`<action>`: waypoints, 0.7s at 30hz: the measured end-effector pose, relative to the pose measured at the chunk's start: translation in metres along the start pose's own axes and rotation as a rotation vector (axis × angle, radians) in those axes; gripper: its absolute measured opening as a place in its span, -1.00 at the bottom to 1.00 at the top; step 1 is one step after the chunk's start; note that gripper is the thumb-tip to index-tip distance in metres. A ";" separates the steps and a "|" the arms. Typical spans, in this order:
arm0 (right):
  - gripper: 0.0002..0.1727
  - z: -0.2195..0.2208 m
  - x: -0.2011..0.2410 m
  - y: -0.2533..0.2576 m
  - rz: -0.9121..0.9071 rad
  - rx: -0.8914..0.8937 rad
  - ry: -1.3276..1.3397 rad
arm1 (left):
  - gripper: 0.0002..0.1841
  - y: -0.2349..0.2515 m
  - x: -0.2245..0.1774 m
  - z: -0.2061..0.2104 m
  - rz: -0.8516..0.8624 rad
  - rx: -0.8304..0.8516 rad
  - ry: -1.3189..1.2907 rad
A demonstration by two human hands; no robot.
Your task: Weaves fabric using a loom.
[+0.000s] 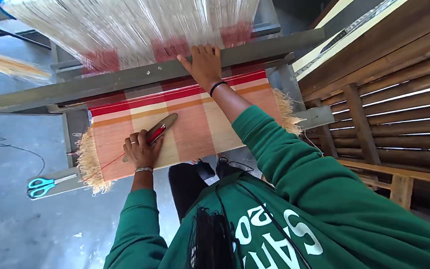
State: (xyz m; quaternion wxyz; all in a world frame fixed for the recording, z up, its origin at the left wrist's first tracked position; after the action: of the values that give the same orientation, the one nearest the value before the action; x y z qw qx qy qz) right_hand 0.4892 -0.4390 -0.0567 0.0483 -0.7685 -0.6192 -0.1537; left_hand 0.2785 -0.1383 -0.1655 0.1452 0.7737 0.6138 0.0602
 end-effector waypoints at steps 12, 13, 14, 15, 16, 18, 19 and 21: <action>-0.14 -0.002 0.002 -0.003 -0.055 0.055 0.038 | -0.28 -0.002 0.000 -0.004 0.012 -0.103 -0.009; -0.12 -0.001 0.002 -0.004 -0.062 0.055 0.042 | -0.29 -0.003 0.002 -0.004 0.013 -0.101 -0.001; -0.11 0.000 0.003 -0.004 -0.065 0.056 0.043 | -0.29 -0.003 0.003 -0.003 0.013 -0.096 0.006; -0.10 -0.001 0.003 -0.003 -0.073 0.050 0.040 | -0.29 -0.002 0.004 -0.003 0.010 -0.082 0.006; -0.10 -0.001 0.004 -0.002 -0.079 0.034 0.034 | -0.28 0.000 0.005 -0.004 0.005 -0.058 0.008; -0.10 0.000 0.005 0.001 -0.075 0.011 0.013 | -0.28 0.000 0.005 -0.003 0.006 -0.036 0.021; -0.11 0.001 0.006 0.003 -0.070 0.007 0.002 | -0.27 0.000 0.006 -0.003 0.008 -0.031 0.024; -0.13 0.003 0.008 0.006 -0.074 0.002 -0.004 | -0.27 -0.001 0.006 -0.004 0.011 -0.025 0.032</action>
State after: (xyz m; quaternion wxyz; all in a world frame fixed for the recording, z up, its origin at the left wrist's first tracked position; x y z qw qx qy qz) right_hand 0.4968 -0.4326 -0.0563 0.0421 -0.7454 -0.6474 -0.1535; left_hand 0.2774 -0.1320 -0.1628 0.1445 0.7743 0.6108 0.0809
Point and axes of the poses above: each hand's wrist, its own y-axis towards the middle knuckle, its own z-axis out of the palm, x = y × z, the point moved 4 cm from there along y, towards the middle knuckle, and after that the axes turned 15 degrees about z, right-handed, at the moved point
